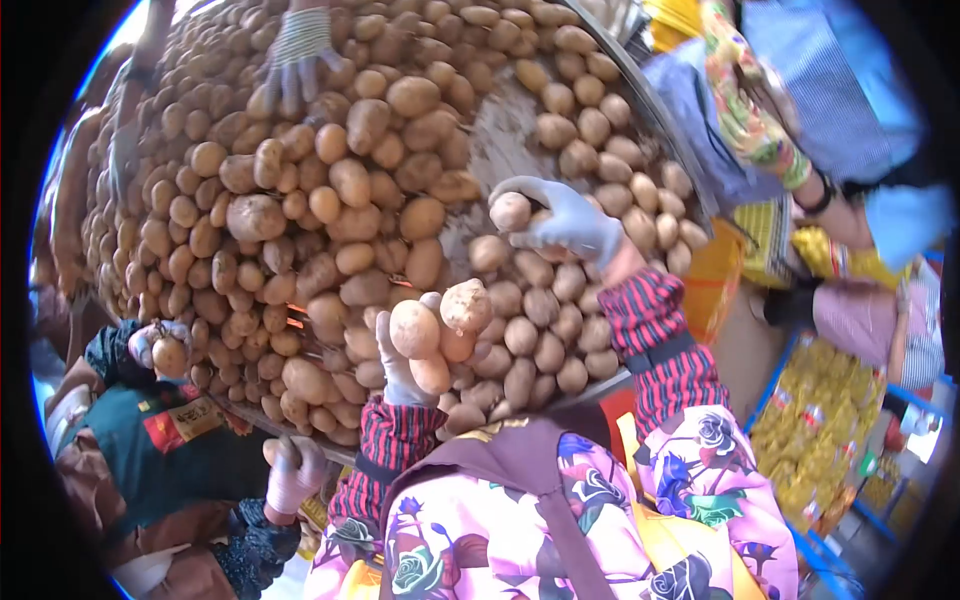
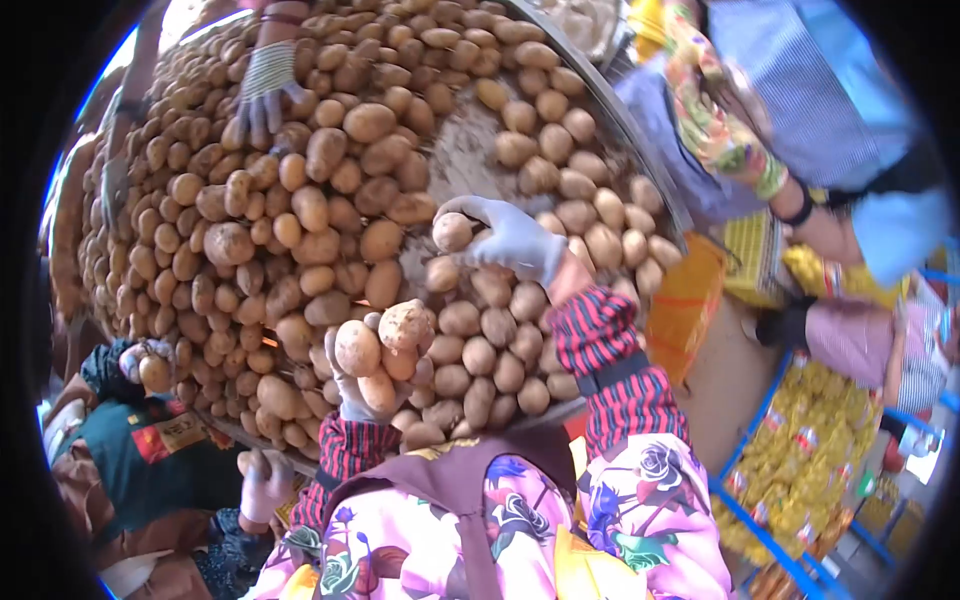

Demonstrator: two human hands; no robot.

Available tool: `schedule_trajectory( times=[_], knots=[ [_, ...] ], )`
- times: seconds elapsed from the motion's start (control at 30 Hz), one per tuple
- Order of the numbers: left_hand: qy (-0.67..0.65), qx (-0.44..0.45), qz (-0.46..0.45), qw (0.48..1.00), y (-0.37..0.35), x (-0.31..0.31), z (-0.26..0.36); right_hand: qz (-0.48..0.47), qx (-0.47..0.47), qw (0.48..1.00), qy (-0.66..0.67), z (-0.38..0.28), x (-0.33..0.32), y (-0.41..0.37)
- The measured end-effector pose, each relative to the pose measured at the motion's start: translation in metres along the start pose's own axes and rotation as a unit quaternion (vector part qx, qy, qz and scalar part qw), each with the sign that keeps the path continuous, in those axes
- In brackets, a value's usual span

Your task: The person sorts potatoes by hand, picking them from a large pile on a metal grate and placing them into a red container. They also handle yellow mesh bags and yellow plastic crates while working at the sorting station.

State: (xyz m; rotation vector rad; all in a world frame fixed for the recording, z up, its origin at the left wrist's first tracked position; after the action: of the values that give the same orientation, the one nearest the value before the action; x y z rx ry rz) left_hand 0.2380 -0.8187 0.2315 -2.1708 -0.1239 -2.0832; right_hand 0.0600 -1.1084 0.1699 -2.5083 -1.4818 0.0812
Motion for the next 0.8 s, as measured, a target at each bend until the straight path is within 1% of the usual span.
schedule_trajectory(
  times=[0.03,0.07,0.1,0.13,0.17,0.2,0.23,0.27,0.3,0.33,0.37,0.4,0.47,0.53,0.6,0.67,0.7,0.73,0.77,0.8],
  knots=[
    [-0.007,-0.006,-0.030,1.000,-0.016,0.015,0.011,0.017,-0.009,0.994,0.106,-0.010,0.010,-0.042],
    [-0.009,-0.030,-0.044,0.999,-0.025,0.022,0.016,0.043,-0.022,0.977,0.207,-0.013,0.016,-0.086],
    [-0.001,-0.070,-0.041,0.997,-0.028,0.018,0.011,0.058,-0.037,0.968,0.240,0.000,0.013,-0.123],
    [0.015,-0.120,-0.012,0.993,-0.028,0.002,-0.003,0.113,-0.030,0.965,0.237,0.014,0.016,-0.176],
    [0.058,-0.189,0.010,0.980,-0.025,-0.025,-0.041,0.192,-0.042,0.950,0.243,0.029,0.024,-0.230],
    [0.131,-0.281,0.031,0.950,-0.026,-0.069,-0.104,0.308,-0.059,0.916,0.249,0.050,0.055,-0.320],
    [0.208,-0.332,0.028,0.920,-0.027,-0.111,-0.152,0.374,-0.045,0.898,0.229,0.060,0.077,-0.364],
    [0.242,-0.385,-0.004,0.891,-0.030,-0.138,-0.191,0.419,-0.043,0.861,0.285,0.073,0.108,-0.406],
    [0.161,-0.378,-0.226,0.883,-0.035,-0.102,-0.237,0.476,-0.016,0.826,0.302,0.097,0.142,-0.451],
    [0.231,-0.506,-0.094,0.826,0.027,-0.110,-0.213,0.400,0.008,0.839,0.369,0.191,0.054,-0.363],
    [0.260,-0.609,0.066,0.746,0.094,-0.124,-0.190,0.422,0.042,0.826,0.370,0.220,0.023,-0.330],
    [0.310,-0.637,0.017,0.705,0.098,-0.132,-0.213,0.456,0.060,0.812,0.358,0.220,0.030,-0.344],
    [0.225,-0.693,0.001,0.684,0.059,-0.159,-0.268,0.463,0.050,0.817,0.339,0.290,0.060,-0.390],
    [-0.011,-0.678,-0.033,0.734,0.032,-0.195,-0.316,0.550,-0.025,0.646,0.529,0.363,0.079,-0.403],
    [0.137,-0.694,0.040,0.706,0.004,-0.228,-0.341,0.607,0.016,0.557,0.566,0.411,0.093,-0.427],
    [0.319,-0.682,0.070,0.654,0.001,-0.195,-0.328,0.644,0.063,0.536,0.542,0.362,0.094,-0.417],
    [0.331,-0.654,0.085,0.675,0.011,-0.187,-0.313,0.687,0.069,0.481,0.541,0.365,0.092,-0.413],
    [0.318,-0.631,0.046,0.706,0.019,-0.177,-0.302,0.732,0.072,0.417,0.534,0.373,0.084,-0.413],
    [0.301,-0.612,0.000,0.731,0.025,-0.168,-0.294,0.721,0.076,0.435,0.535,0.381,0.069,-0.409],
    [0.505,-0.435,-0.320,0.674,0.042,-0.164,-0.269,0.740,0.118,0.484,0.452,0.383,0.053,-0.413]
  ],
)
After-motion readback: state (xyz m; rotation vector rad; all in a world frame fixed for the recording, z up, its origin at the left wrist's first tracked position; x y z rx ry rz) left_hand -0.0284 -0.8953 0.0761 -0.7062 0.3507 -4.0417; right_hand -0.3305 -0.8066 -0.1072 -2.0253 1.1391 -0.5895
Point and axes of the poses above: each hand's wrist, its own y-axis towards the middle knuckle, its own x-axis out of the palm, z = x × y, the point moved 3 cm from there along y, towards the middle knuckle, and after that the axes turned 4 degrees about -z, right-handed, at the moved point
